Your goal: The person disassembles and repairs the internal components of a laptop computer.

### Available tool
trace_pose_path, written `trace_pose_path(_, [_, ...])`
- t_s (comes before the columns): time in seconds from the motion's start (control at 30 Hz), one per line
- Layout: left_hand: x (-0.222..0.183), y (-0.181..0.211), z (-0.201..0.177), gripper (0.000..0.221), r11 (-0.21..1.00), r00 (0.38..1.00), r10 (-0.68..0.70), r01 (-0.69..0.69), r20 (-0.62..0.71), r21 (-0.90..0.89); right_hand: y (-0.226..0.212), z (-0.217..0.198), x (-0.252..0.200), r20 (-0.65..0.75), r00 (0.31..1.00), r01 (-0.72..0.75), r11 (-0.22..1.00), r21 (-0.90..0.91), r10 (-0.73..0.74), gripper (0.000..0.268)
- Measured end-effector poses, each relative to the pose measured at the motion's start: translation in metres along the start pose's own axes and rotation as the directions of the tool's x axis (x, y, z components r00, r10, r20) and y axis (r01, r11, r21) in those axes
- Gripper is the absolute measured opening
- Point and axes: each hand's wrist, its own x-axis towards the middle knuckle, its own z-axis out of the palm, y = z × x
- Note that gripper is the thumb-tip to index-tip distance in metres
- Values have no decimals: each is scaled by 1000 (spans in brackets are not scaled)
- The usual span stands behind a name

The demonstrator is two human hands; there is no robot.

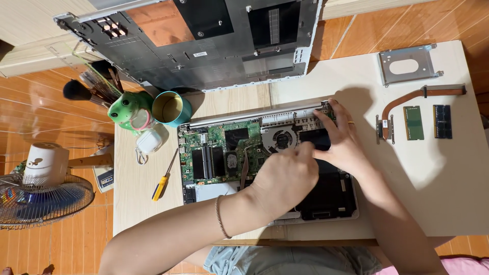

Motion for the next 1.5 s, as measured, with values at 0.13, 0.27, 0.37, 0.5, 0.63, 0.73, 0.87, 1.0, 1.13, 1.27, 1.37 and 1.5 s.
trace_pose_path(0.13, [3, -8, -2, 8, 1000, 978, 28, -29, 205, 3, -2, -3, 1, 24, 999, -24, 1000, -1, 24, 103])
trace_pose_path(0.27, [1, -9, -12, 11, 996, 996, 76, -78, -56, -32, 2, 2, -3, -14, 1000, 15, 1000, -13, -15, 100])
trace_pose_path(0.37, [1, -9, 1, 10, 998, 982, 63, -57, 175, -36, -1, 0, 1, -18, 1000, 13, 1000, 7, -13, 101])
trace_pose_path(0.5, [2, -15, -18, 24, 994, 995, 75, -80, 61, 77, 0, -2, 1, -1, 1000, 17, 1000, -4, -17, 100])
trace_pose_path(0.63, [-4, -11, -8, 13, 996, 992, 89, -89, -89, 9, 2, 2, -1, -22, 999, 24, 1000, 5, -24, 97])
trace_pose_path(0.73, [-2, -14, 2, 13, 999, 983, -3, -3, 181, 33, 2, 3, 1, 8, 1000, -14, 1000, -16, 14, 100])
trace_pose_path(0.87, [-2, -21, -5, 14, 1000, 1000, 10, -10, -5, 10, 8, 7, 0, 38, 998, -55, 998, -21, 55, 105])
trace_pose_path(1.0, [-11, -21, 2, 9, 1000, 1000, -5, 6, -15, 24, 11, 10, -1, 61, 995, -73, 997, -26, 75, 108])
trace_pose_path(1.13, [-20, -31, 11, 9, 997, 995, -59, 62, 76, -37, 13, 12, -2, 70, 993, -92, 996, -1, 92, 109])
trace_pose_path(1.27, [-31, -38, 15, 9, 985, 991, -130, 132, 29, -114, 11, 9, -2, 74, 994, -82, 997, 16, 80, 108])
trace_pose_path(1.37, [-39, -43, 16, 24, 964, 982, -191, 184, -17, -194, 8, 8, -2, 56, 997, -58, 998, 27, 57, 104])
trace_pose_path(1.5, [-51, -48, 22, 29, 931, 967, -252, 231, -39, -283, 10, 9, -3, 62, 996, -69, 998, 4, 69, 103])
